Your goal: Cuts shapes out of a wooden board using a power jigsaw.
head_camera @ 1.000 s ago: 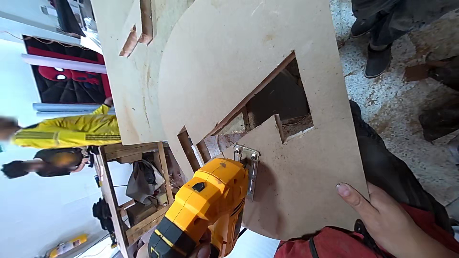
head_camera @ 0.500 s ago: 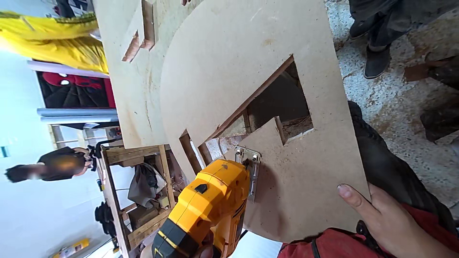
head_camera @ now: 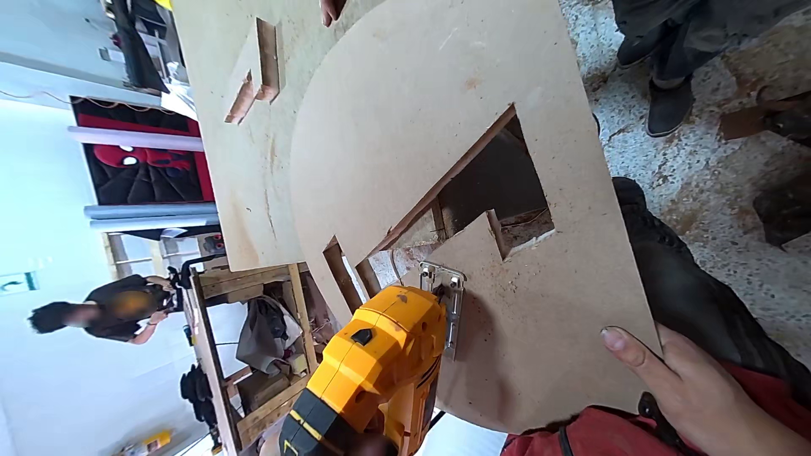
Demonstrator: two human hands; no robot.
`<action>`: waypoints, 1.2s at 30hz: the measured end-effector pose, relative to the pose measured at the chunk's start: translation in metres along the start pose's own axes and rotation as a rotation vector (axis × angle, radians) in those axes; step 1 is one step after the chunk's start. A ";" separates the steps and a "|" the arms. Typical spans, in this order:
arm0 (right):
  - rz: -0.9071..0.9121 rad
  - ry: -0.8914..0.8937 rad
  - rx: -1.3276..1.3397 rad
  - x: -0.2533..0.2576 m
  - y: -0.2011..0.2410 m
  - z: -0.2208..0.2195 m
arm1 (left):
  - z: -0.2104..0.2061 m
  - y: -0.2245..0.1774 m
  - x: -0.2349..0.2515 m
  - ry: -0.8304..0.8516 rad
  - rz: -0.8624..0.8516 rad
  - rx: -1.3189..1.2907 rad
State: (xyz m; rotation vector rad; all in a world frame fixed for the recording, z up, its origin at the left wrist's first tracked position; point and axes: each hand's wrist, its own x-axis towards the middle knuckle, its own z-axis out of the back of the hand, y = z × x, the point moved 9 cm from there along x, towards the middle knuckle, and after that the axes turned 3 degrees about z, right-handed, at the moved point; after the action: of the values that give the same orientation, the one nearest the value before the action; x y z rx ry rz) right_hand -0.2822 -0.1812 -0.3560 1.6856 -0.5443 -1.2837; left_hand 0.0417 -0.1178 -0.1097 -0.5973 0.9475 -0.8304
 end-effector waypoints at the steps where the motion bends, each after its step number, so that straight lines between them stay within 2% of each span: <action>1: 0.003 -0.002 -0.007 0.000 0.000 0.000 | -0.001 -0.001 0.001 0.001 -0.010 0.003; 26: -0.009 -0.006 -0.021 0.000 0.000 0.000 | -0.016 -0.018 0.012 0.010 -0.012 0.011; 29: -0.007 -0.001 -0.013 0.000 0.000 0.000 | -0.025 -0.025 0.020 0.009 -0.064 0.043; 36: -0.007 -0.004 0.021 0.000 0.000 -0.001 | -0.012 -0.016 0.014 0.033 -0.046 0.012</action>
State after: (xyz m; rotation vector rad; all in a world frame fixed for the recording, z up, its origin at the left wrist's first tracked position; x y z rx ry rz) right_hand -0.2814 -0.1808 -0.3557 1.7041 -0.5568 -1.2907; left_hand 0.0304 -0.1390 -0.1095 -0.5983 0.9616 -0.8885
